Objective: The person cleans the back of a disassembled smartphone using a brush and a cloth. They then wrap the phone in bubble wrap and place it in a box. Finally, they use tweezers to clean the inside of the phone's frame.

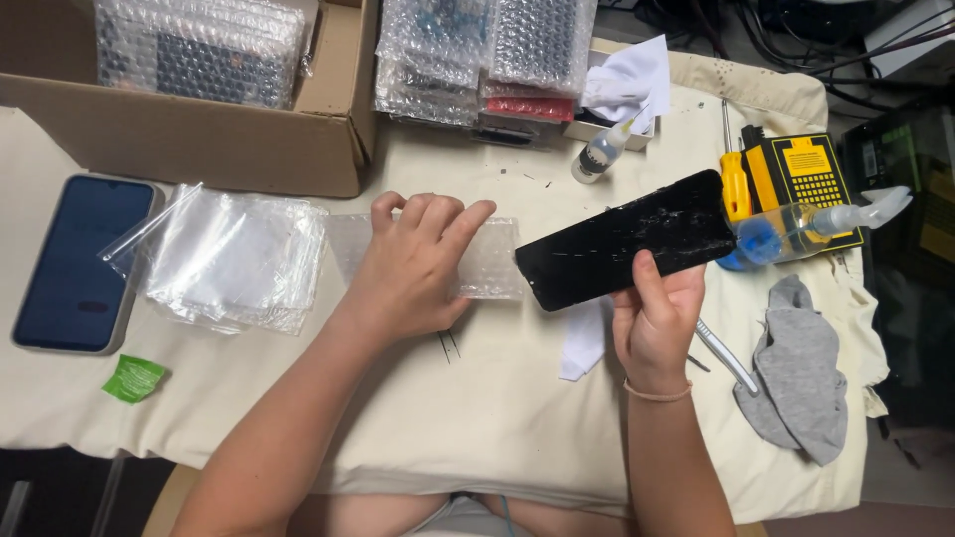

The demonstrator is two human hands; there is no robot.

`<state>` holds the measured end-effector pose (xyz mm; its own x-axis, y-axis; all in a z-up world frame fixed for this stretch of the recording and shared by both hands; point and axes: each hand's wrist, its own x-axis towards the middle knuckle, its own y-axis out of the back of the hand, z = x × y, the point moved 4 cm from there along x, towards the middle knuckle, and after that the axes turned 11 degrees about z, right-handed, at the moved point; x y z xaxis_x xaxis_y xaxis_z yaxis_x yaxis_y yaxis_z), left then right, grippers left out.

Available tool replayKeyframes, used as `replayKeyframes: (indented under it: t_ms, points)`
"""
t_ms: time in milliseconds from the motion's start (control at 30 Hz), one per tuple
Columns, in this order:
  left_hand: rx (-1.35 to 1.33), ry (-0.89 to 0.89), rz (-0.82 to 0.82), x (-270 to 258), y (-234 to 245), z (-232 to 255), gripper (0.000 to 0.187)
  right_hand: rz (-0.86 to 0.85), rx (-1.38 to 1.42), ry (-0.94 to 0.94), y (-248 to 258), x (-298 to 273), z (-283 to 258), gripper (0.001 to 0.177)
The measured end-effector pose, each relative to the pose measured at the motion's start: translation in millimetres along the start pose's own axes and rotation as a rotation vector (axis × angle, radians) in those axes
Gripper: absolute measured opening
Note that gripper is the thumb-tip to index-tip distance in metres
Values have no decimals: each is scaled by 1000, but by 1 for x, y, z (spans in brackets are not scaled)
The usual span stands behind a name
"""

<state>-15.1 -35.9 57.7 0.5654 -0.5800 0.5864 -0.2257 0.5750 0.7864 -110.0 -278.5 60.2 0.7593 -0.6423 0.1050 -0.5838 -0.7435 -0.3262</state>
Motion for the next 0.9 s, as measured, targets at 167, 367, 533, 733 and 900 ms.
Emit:
replayKeyframes:
  t_ms: [167,367,533,733,900]
  points:
    - [-51,-17,-55,1,2,15,117,6,-17,42,-1,-5,6,42]
    - [-70,-24,-54,1,-2,26,122,67,107,6,-20,-21,-1,40]
    - [-83,3,23,0,-2,31,122,86,223,-53,-33,-32,4,36]
    - [-20,19,165,0,2,26,125,35,218,-63,-2,-28,55,40]
    - [57,-5,223,-3,8,27,136,-196,168,9,-28,-38,29,17]
